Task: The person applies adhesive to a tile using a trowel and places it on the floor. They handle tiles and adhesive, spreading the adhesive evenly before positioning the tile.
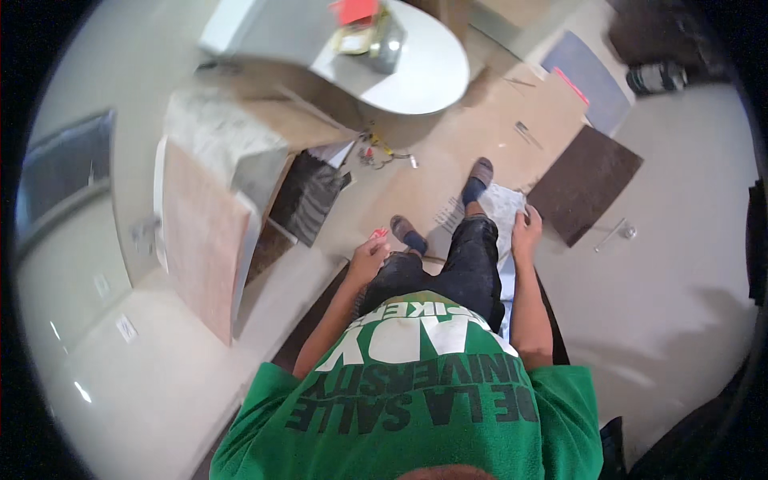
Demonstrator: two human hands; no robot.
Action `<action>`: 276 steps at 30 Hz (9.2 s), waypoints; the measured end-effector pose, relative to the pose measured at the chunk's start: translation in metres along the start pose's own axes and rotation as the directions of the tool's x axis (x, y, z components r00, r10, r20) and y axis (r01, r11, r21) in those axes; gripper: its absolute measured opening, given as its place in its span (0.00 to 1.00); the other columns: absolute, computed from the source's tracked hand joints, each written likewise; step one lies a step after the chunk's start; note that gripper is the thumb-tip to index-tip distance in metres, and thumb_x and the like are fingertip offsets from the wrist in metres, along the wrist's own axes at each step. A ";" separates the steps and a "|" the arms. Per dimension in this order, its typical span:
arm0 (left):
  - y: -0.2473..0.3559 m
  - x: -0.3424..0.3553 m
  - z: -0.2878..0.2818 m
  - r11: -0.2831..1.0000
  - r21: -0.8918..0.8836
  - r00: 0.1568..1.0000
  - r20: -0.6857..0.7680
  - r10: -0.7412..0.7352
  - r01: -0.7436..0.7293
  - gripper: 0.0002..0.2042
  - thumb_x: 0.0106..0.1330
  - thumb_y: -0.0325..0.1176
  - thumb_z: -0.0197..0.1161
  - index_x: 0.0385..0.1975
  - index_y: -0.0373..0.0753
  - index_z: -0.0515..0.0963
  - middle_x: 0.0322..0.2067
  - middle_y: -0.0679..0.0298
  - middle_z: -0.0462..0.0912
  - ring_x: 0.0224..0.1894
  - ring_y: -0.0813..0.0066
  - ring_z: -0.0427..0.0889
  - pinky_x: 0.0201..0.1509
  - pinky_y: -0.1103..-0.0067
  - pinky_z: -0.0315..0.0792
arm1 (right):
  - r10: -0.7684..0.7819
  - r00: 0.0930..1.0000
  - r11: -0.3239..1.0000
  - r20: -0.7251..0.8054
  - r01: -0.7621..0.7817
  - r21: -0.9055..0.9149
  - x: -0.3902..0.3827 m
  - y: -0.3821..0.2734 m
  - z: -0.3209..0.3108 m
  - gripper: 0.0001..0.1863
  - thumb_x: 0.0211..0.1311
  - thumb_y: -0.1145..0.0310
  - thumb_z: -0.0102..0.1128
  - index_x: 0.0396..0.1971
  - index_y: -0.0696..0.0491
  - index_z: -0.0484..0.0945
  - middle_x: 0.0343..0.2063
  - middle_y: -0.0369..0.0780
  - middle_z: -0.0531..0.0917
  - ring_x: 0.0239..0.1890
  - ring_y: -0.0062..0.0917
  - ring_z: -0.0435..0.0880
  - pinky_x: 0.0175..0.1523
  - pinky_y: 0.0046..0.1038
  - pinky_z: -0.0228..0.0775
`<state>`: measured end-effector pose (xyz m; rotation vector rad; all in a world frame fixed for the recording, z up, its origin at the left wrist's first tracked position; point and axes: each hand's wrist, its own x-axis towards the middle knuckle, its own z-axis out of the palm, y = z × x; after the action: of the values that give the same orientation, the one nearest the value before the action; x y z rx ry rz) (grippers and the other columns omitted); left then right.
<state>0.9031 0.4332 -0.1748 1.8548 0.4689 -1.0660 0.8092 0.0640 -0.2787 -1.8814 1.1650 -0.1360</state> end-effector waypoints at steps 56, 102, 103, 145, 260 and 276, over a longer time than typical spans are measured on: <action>-0.145 -0.109 -0.131 0.954 0.205 0.975 -0.044 -0.216 0.220 0.33 0.72 0.58 0.37 0.51 0.29 0.73 0.25 0.53 0.80 0.28 0.65 0.78 0.39 0.73 0.71 | 0.491 0.638 0.393 0.593 -0.770 0.503 -0.191 0.043 0.199 0.40 0.68 0.35 0.29 0.59 0.58 0.63 0.48 0.46 0.76 0.46 0.33 0.77 0.48 0.40 0.69; -0.213 0.380 -0.159 0.285 0.957 0.898 -0.176 0.402 0.060 0.25 0.67 0.42 0.57 0.57 0.30 0.67 0.56 0.44 0.71 0.59 0.48 0.68 0.62 0.65 0.63 | -0.050 0.822 0.649 -0.567 -0.405 -0.644 0.014 0.538 0.385 0.40 0.67 0.45 0.41 0.69 0.58 0.49 0.69 0.52 0.53 0.70 0.50 0.50 0.67 0.55 0.43; -0.215 0.394 -0.166 0.289 0.957 0.906 -0.140 0.400 0.021 0.24 0.66 0.41 0.58 0.57 0.31 0.68 0.56 0.46 0.72 0.59 0.50 0.69 0.62 0.66 0.63 | -0.160 0.808 0.667 -0.567 -0.335 -0.666 0.012 0.537 0.386 0.39 0.67 0.46 0.42 0.69 0.57 0.50 0.68 0.51 0.54 0.69 0.49 0.53 0.67 0.55 0.45; -0.206 0.293 -0.095 0.807 0.021 0.715 -0.450 0.535 -0.591 0.24 0.71 0.48 0.53 0.54 0.30 0.72 0.44 0.52 0.81 0.45 0.66 0.82 0.49 0.73 0.77 | -0.172 0.845 0.946 -0.507 -0.002 -0.324 0.019 0.551 0.402 0.38 0.66 0.41 0.34 0.67 0.53 0.56 0.64 0.52 0.62 0.64 0.49 0.61 0.60 0.52 0.55; -0.030 0.060 -0.074 0.283 0.667 -0.440 -0.695 0.569 -0.689 0.19 0.63 0.34 0.59 0.50 0.27 0.75 0.47 0.51 0.78 0.48 0.63 0.77 0.55 0.68 0.70 | 0.294 0.813 0.666 -0.502 -0.551 -0.503 0.006 0.487 0.350 0.43 0.60 0.45 0.50 0.70 0.53 0.50 0.70 0.50 0.51 0.72 0.47 0.43 0.70 0.52 0.36; 0.031 0.271 0.175 0.433 0.081 0.422 -0.120 0.899 -0.898 0.17 0.56 0.26 0.69 0.45 0.28 0.78 0.35 0.59 0.83 0.35 0.74 0.81 0.42 0.79 0.76 | 0.196 0.796 0.755 -0.572 -0.495 -0.430 0.002 0.492 0.356 0.40 0.58 0.50 0.54 0.67 0.54 0.56 0.67 0.52 0.55 0.70 0.49 0.48 0.68 0.55 0.39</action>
<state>0.9903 0.2383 -0.4185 1.7806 -0.4828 -0.1551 0.6620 0.2065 -0.8503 -2.1393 2.1038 -0.0604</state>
